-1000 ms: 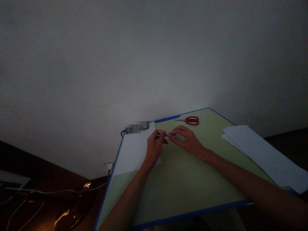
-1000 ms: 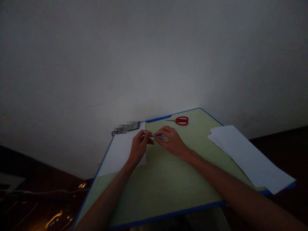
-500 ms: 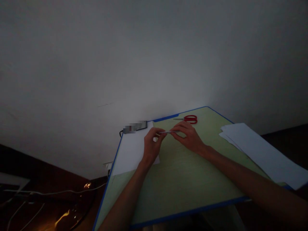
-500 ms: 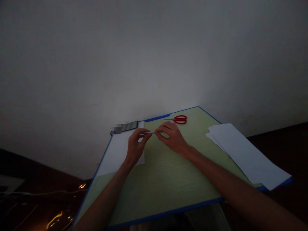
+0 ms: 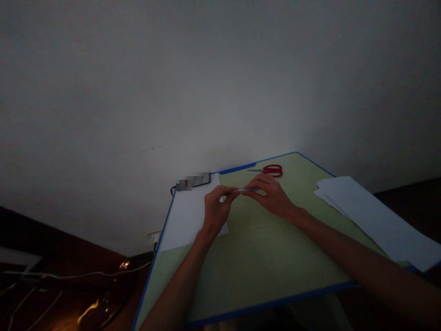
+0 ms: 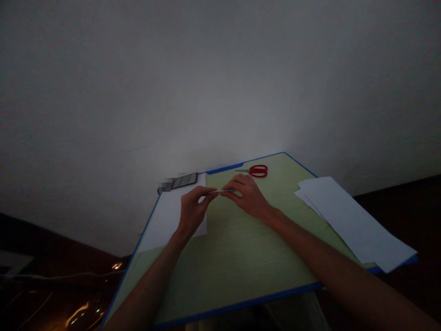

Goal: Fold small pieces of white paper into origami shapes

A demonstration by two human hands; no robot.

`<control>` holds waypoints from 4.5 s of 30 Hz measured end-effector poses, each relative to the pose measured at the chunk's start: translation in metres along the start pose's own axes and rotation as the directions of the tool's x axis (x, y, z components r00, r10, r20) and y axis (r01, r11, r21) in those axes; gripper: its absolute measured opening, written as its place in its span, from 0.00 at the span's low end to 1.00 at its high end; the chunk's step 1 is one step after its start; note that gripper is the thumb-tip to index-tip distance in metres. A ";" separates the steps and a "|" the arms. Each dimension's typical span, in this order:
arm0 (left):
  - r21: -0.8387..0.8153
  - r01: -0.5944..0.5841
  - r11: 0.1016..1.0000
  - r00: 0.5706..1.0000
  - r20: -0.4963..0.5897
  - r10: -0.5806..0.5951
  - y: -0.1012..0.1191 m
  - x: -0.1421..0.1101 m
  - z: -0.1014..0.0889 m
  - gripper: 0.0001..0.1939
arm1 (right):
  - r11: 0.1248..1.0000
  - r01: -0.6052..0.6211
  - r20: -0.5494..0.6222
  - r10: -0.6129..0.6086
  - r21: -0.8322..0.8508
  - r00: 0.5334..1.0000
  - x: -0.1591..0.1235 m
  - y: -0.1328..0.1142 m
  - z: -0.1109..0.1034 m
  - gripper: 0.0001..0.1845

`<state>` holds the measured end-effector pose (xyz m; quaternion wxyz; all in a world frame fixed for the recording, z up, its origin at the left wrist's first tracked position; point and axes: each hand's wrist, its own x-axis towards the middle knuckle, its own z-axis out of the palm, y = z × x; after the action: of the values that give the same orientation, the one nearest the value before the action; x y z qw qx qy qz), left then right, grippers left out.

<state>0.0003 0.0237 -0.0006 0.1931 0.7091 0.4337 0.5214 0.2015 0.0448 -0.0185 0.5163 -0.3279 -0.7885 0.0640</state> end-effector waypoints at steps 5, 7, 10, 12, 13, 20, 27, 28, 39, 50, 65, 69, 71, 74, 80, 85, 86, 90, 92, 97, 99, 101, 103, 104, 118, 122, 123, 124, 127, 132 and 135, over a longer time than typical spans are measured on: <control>-0.180 0.149 0.972 0.988 -0.001 -0.152 -0.002 0.000 0.003 0.08 | 0.999 -0.037 -0.007 0.038 0.033 0.999 0.001 -0.001 -0.003 0.13; -0.255 0.191 0.948 0.980 -0.004 -0.199 -0.003 0.001 0.003 0.09 | 0.998 -0.041 -0.017 0.042 0.053 0.999 0.001 -0.002 -0.003 0.14; -0.304 0.214 0.928 0.975 0.011 -0.221 -0.004 0.002 0.003 0.10 | 0.995 -0.047 -0.041 0.051 0.086 0.998 0.001 -0.005 -0.004 0.15; -0.318 0.219 0.923 0.975 0.024 -0.223 -0.005 0.002 0.003 0.10 | 0.993 -0.063 -0.050 0.069 0.100 0.996 0.001 -0.007 -0.004 0.15; -0.325 0.217 0.920 0.975 0.026 -0.220 -0.005 0.002 0.003 0.10 | 0.992 -0.070 -0.056 0.076 0.104 0.996 0.002 -0.008 -0.004 0.15; -0.426 0.245 0.871 0.966 0.035 -0.254 -0.005 0.001 0.003 0.09 | 0.987 -0.008 -0.106 0.025 0.158 0.994 0.002 -0.005 0.000 0.16; -0.363 0.195 0.911 0.978 -0.001 -0.209 -0.006 0.003 0.003 0.08 | 0.967 -0.055 0.005 0.055 0.248 0.998 0.001 0.000 0.002 0.13; -0.349 0.184 0.919 0.979 -0.016 -0.202 -0.006 0.003 0.002 0.08 | 0.969 -0.052 0.017 0.049 0.242 0.999 0.001 0.001 0.003 0.12; -0.349 0.294 0.890 0.955 0.152 -0.255 -0.003 -0.003 0.013 0.17 | 0.935 -0.179 -0.007 0.190 0.308 0.982 0.002 -0.007 0.004 0.06; -0.309 0.325 0.894 0.945 0.137 -0.296 -0.010 -0.002 0.007 0.17 | 0.913 -0.248 -0.002 0.263 0.324 0.965 0.004 -0.001 0.005 0.09; -0.342 0.285 0.896 0.958 0.068 -0.278 -0.006 0.000 0.006 0.18 | 0.822 -0.381 0.069 0.390 0.423 0.918 0.007 -0.003 -0.001 0.15; -0.347 0.254 0.903 0.963 0.004 -0.270 -0.011 0.001 0.005 0.18 | 0.831 -0.382 0.103 0.373 0.404 0.922 0.004 -0.004 0.007 0.15; -0.326 0.262 0.908 0.962 0.011 -0.274 -0.012 0.000 0.005 0.20 | 0.834 -0.392 0.118 0.377 0.388 0.919 0.003 -0.005 0.010 0.16; -0.314 0.288 0.905 0.958 0.082 -0.276 -0.008 -0.001 0.007 0.21 | 0.842 -0.396 0.137 0.372 0.367 0.918 0.002 -0.006 0.012 0.18; -0.201 0.269 0.942 0.963 0.048 -0.265 0.003 -0.003 0.011 0.22 | 0.891 -0.371 0.164 0.337 0.262 0.927 -0.001 -0.014 0.014 0.19; -0.041 0.236 0.971 0.959 -0.151 -0.240 -0.003 -0.008 0.016 0.19 | 0.935 -0.287 0.145 0.260 0.208 0.955 -0.010 -0.030 0.024 0.15; -0.019 0.233 0.972 0.959 -0.162 -0.233 -0.004 -0.008 0.016 0.19 | 0.937 -0.281 0.154 0.253 0.207 0.955 -0.012 -0.034 0.026 0.15; -0.002 0.234 0.972 0.962 -0.141 -0.232 -0.002 -0.010 0.016 0.20 | 0.900 -0.348 0.214 0.298 0.262 0.930 -0.015 -0.043 0.029 0.15; -0.017 0.232 0.973 0.964 -0.129 -0.232 0.001 -0.009 0.014 0.20 | 0.888 -0.364 0.231 0.306 0.280 0.924 -0.015 -0.046 0.028 0.16; -0.070 0.236 0.969 0.957 -0.155 -0.245 0.008 -0.007 0.010 0.22 | 0.889 -0.346 0.237 0.282 0.300 0.930 -0.013 -0.047 0.024 0.16; -0.069 0.229 0.971 0.958 -0.159 -0.238 0.008 -0.007 0.009 0.22 | 0.883 -0.350 0.244 0.281 0.312 0.928 -0.013 -0.046 0.023 0.14; -0.062 0.215 0.975 0.962 -0.159 -0.222 0.008 -0.007 0.008 0.23 | 0.877 -0.363 0.262 0.287 0.316 0.921 -0.013 -0.044 0.023 0.14; -0.066 0.209 0.976 0.965 -0.150 -0.217 0.007 -0.007 0.008 0.23 | 0.863 -0.389 0.284 0.304 0.321 0.909 -0.013 -0.043 0.023 0.16; -0.075 0.215 0.974 0.964 -0.142 -0.223 0.007 -0.006 0.007 0.23 | 0.855 -0.404 0.293 0.315 0.325 0.903 -0.013 -0.042 0.023 0.17; -0.277 0.371 0.887 0.912 -0.072 -0.404 0.004 -0.006 0.010 0.25 | 0.826 -0.437 0.305 0.340 0.355 0.890 -0.014 -0.040 0.025 0.15; -0.331 0.384 0.862 0.904 -0.054 -0.423 0.002 -0.004 0.010 0.29 | 0.776 -0.488 0.270 0.409 0.400 0.872 -0.012 -0.035 0.025 0.16; -0.327 0.390 0.861 0.908 -0.020 -0.419 0.002 -0.003 0.010 0.29 | 0.748 -0.506 0.255 0.437 0.429 0.862 -0.011 -0.033 0.025 0.17; -0.317 0.392 0.864 0.913 0.017 -0.408 0.001 -0.003 0.010 0.29 | 0.718 -0.522 0.240 0.466 0.460 0.852 -0.010 -0.031 0.025 0.18; -0.282 0.351 0.893 0.936 0.089 -0.340 0.000 -0.003 0.010 0.26 | 0.645 -0.544 0.205 0.526 0.537 0.825 -0.006 -0.027 0.023 0.21; -0.246 0.280 0.928 0.960 0.056 -0.275 0.005 -0.007 0.012 0.23 | 0.662 -0.570 0.291 0.492 0.487 0.820 -0.006 -0.028 0.022 0.22; -0.249 0.290 0.924 0.957 0.105 -0.272 0.010 -0.010 0.014 0.23 | 0.682 -0.602 0.358 0.486 0.415 0.797 -0.008 -0.031 0.020 0.22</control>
<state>0.0160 0.0121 -0.0041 0.3724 0.6251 0.4515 0.5165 0.1718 0.0209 -0.0200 0.4506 -0.3907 -0.6601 0.4567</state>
